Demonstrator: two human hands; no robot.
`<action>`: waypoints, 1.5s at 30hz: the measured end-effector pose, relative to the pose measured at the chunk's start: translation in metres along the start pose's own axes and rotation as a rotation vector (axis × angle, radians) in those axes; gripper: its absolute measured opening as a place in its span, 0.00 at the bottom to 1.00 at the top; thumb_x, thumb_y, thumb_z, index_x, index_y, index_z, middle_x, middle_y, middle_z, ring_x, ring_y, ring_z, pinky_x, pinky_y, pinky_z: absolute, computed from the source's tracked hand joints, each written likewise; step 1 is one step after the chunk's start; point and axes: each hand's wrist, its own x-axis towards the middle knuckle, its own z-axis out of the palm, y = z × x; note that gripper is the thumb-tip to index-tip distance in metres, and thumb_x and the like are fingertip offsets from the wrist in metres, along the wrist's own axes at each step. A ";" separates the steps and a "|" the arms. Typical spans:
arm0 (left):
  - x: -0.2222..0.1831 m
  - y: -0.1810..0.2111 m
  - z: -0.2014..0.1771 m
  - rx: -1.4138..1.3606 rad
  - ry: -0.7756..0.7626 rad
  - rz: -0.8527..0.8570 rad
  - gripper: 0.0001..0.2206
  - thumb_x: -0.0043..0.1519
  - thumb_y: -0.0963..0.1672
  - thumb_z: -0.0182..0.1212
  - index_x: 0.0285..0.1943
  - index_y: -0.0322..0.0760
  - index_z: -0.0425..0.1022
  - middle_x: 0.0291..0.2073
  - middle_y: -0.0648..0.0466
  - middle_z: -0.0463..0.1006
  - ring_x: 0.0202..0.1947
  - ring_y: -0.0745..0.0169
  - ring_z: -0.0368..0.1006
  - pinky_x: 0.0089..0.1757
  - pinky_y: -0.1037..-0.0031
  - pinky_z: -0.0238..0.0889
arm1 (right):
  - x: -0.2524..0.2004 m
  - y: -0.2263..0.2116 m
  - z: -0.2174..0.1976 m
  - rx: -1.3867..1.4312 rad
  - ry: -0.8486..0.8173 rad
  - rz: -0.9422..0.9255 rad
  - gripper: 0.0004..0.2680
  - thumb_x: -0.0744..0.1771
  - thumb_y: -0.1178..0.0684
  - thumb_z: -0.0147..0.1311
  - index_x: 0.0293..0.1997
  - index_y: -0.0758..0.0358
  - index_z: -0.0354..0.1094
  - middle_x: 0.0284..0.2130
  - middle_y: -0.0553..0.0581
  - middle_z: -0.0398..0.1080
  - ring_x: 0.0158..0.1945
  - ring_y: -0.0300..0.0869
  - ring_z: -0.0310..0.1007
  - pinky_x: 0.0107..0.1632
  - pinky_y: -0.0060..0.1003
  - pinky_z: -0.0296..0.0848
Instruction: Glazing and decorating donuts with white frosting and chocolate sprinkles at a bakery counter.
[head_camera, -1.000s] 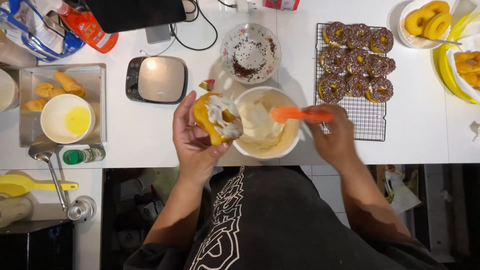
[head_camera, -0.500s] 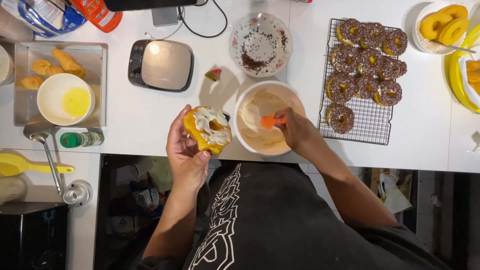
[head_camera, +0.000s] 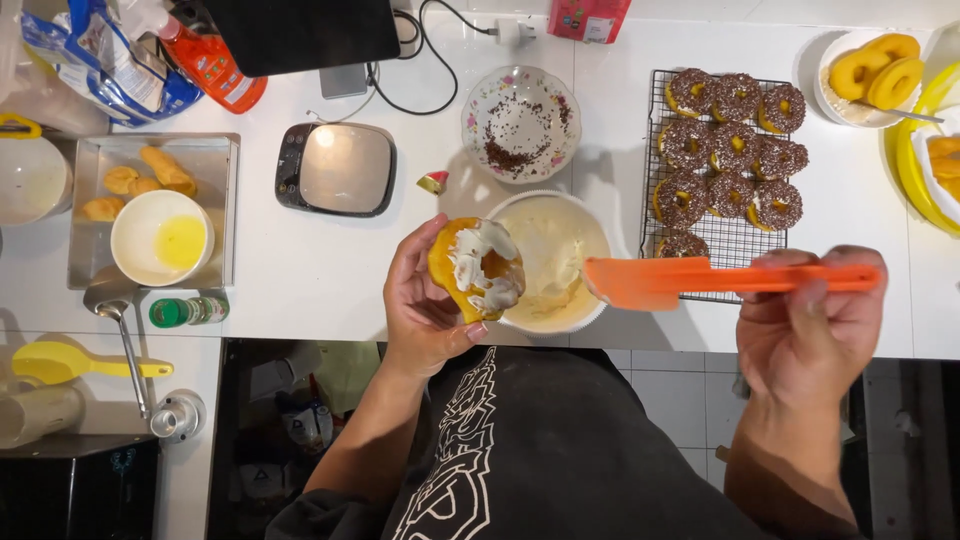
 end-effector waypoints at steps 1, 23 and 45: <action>0.004 -0.002 0.004 -0.028 -0.028 -0.004 0.42 0.57 0.42 0.78 0.78 0.32 0.54 0.68 0.45 0.68 0.66 0.55 0.69 0.61 0.66 0.68 | -0.006 -0.008 0.001 0.122 0.070 -0.009 0.07 0.74 0.58 0.53 0.57 0.57 0.59 0.44 0.65 0.74 0.48 0.48 0.78 0.55 0.36 0.82; 0.025 0.003 0.051 -0.172 -0.159 0.025 0.44 0.54 0.44 0.81 0.76 0.30 0.54 0.68 0.40 0.67 0.67 0.48 0.68 0.66 0.60 0.65 | -0.030 -0.028 0.000 -0.230 0.002 -0.495 0.12 0.71 0.55 0.52 0.54 0.53 0.48 0.34 0.57 0.64 0.39 0.47 0.76 0.45 0.39 0.85; 0.015 0.001 0.051 -0.550 -0.119 -0.170 0.50 0.55 0.45 0.82 0.80 0.32 0.46 0.72 0.39 0.60 0.72 0.42 0.59 0.69 0.50 0.53 | -0.028 -0.008 0.006 0.018 0.093 -0.262 0.09 0.73 0.55 0.52 0.55 0.51 0.51 0.43 0.66 0.70 0.46 0.45 0.77 0.56 0.40 0.82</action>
